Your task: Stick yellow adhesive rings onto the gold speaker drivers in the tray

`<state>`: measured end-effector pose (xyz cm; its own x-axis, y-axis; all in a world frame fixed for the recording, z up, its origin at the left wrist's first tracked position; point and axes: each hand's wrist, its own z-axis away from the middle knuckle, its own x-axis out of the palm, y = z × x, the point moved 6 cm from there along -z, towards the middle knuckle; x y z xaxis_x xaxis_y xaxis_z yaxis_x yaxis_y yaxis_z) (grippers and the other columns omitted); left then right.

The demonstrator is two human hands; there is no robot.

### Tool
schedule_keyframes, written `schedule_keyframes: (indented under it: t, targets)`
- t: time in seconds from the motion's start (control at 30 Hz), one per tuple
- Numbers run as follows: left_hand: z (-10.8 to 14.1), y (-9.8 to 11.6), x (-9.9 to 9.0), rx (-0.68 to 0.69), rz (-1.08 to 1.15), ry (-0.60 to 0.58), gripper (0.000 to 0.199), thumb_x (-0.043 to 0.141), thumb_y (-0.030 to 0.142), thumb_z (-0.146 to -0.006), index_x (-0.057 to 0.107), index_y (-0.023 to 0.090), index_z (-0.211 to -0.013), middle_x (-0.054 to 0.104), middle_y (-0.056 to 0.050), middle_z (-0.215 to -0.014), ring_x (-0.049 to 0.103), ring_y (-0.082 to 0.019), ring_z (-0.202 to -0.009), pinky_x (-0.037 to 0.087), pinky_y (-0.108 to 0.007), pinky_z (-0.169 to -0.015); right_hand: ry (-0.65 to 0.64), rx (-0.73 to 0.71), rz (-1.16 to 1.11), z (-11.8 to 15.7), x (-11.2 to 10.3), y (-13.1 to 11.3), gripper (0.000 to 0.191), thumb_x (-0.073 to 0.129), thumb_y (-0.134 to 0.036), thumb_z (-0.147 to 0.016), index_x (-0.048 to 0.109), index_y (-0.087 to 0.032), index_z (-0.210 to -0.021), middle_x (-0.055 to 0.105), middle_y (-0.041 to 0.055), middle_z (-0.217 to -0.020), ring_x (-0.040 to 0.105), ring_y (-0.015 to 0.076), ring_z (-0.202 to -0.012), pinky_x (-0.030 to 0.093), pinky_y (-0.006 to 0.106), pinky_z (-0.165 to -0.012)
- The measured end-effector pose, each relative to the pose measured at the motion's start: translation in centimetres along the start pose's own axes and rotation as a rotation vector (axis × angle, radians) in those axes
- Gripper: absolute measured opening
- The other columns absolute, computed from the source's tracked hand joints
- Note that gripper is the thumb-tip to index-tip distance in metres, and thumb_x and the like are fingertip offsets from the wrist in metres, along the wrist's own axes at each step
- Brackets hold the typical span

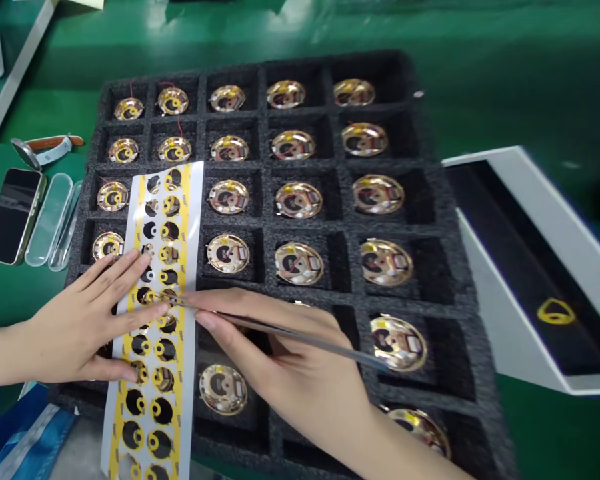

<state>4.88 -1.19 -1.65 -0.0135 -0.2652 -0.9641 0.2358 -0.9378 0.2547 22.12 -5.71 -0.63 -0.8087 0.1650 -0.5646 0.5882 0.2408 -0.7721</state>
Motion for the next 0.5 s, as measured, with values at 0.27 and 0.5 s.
schedule_keyframes:
  t: [0.27,0.5]
  targets:
    - [-0.09,-0.03,0.04,-0.004,0.018,-0.023,0.076,0.052,0.066,-0.085,0.034,0.024,-0.147,0.011,-0.026,-0.157,0.012,-0.041,-0.146,0.023,-0.059,-0.112,0.002,0.01,0.031,-0.44,-0.26,0.09,0.013,0.06,-0.017,-0.09,0.071,-0.024,-0.092,0.078,-0.0016,-0.087,0.075,0.0148,-0.071,0.064,0.021,-0.067]
    - [-0.09,-0.06,0.09,-0.005,0.013,-0.031,0.077,0.055,0.065,-0.084,0.034,0.025,-0.147,0.01,-0.022,-0.159,0.012,-0.04,-0.147,0.022,-0.058,-0.113,-0.057,-0.03,0.128,0.04,-0.44,-0.68,0.015,0.06,-0.016,-0.089,0.071,-0.025,-0.094,0.078,-0.0005,-0.094,0.075,0.0169,-0.082,0.064,0.021,-0.073]
